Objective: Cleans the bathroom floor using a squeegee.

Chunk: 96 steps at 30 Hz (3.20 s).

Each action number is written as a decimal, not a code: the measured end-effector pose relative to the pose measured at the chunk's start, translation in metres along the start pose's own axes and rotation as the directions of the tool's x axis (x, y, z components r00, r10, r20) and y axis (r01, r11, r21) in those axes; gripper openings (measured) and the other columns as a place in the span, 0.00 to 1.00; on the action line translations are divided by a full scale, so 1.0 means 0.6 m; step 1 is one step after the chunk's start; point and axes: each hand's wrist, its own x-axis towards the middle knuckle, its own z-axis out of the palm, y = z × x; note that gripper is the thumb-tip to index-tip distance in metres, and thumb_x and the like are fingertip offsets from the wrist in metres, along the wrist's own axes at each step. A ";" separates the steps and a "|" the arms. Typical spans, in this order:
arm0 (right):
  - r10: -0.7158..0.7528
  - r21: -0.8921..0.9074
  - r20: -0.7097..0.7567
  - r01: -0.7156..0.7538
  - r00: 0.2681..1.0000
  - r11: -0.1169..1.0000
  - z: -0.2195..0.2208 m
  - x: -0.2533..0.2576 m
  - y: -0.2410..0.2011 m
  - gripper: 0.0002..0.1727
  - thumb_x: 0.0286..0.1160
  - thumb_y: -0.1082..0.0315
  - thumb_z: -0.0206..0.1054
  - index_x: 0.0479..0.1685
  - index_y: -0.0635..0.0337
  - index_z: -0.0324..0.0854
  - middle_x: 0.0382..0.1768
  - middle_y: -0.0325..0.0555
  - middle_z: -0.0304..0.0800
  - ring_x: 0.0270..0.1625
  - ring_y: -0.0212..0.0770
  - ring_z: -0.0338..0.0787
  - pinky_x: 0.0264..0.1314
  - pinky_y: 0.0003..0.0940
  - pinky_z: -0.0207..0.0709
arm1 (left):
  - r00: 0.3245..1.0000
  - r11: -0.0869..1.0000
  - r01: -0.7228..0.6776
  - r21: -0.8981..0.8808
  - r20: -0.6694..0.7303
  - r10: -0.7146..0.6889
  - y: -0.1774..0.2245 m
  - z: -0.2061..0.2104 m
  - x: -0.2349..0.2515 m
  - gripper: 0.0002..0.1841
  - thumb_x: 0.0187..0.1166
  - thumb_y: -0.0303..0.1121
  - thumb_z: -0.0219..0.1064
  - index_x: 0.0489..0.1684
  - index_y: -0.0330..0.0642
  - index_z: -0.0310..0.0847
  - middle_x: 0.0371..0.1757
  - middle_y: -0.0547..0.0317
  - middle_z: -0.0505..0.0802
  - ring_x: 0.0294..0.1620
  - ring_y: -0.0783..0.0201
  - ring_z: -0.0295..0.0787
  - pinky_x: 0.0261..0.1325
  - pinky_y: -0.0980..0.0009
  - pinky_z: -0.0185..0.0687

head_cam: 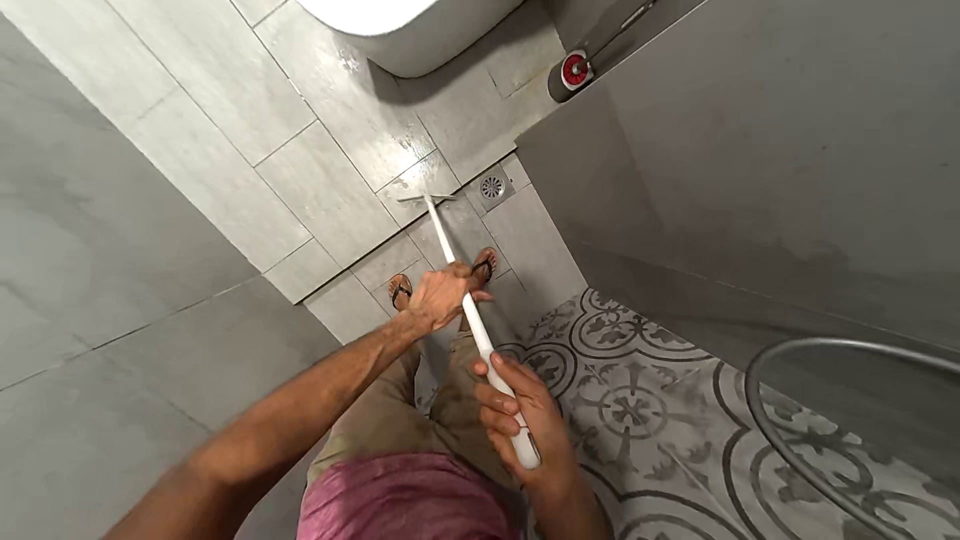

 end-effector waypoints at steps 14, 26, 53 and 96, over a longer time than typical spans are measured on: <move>0.084 -0.313 0.033 -0.070 0.996 0.947 -0.099 0.163 -0.061 0.17 0.93 0.66 0.47 0.74 0.55 0.65 0.46 0.43 0.84 0.18 0.23 0.73 0.15 0.14 0.67 | 0.922 0.906 0.387 -0.171 0.083 -0.378 -0.102 0.065 0.064 0.28 0.73 0.57 0.74 0.60 0.45 0.88 0.79 0.41 0.78 0.80 0.38 0.74 0.65 0.38 0.84; 0.098 -0.509 -0.038 -0.104 0.994 0.855 -0.110 -0.035 -0.092 0.16 0.90 0.67 0.49 0.70 0.57 0.70 0.43 0.44 0.85 0.14 0.23 0.72 0.11 0.15 0.69 | 0.948 0.940 0.277 -0.201 -0.103 -0.301 0.087 0.103 -0.032 0.29 0.88 0.59 0.54 0.47 0.42 0.90 0.58 0.46 0.92 0.70 0.43 0.84 0.59 0.43 0.85; 0.104 -0.782 -0.103 -0.145 0.989 0.606 -0.038 -0.067 -0.265 0.10 0.81 0.69 0.59 0.57 0.57 0.75 0.32 0.39 0.82 0.13 0.22 0.71 0.09 0.14 0.65 | 0.976 0.981 0.114 -0.155 0.201 -0.081 0.159 0.029 0.152 0.17 0.82 0.48 0.69 0.50 0.43 0.89 0.58 0.44 0.89 0.68 0.41 0.82 0.58 0.41 0.82; -0.042 0.450 -0.027 -0.026 0.999 -0.893 -0.021 0.185 -0.479 0.30 0.94 0.53 0.44 0.93 0.15 0.49 0.66 0.62 0.88 0.65 0.69 0.88 0.61 0.73 0.78 | -0.056 -0.382 0.088 -0.920 0.378 -0.924 0.374 0.532 -0.226 0.21 0.88 0.48 0.61 0.60 0.38 0.85 0.64 0.36 0.87 0.67 0.38 0.84 0.68 0.35 0.76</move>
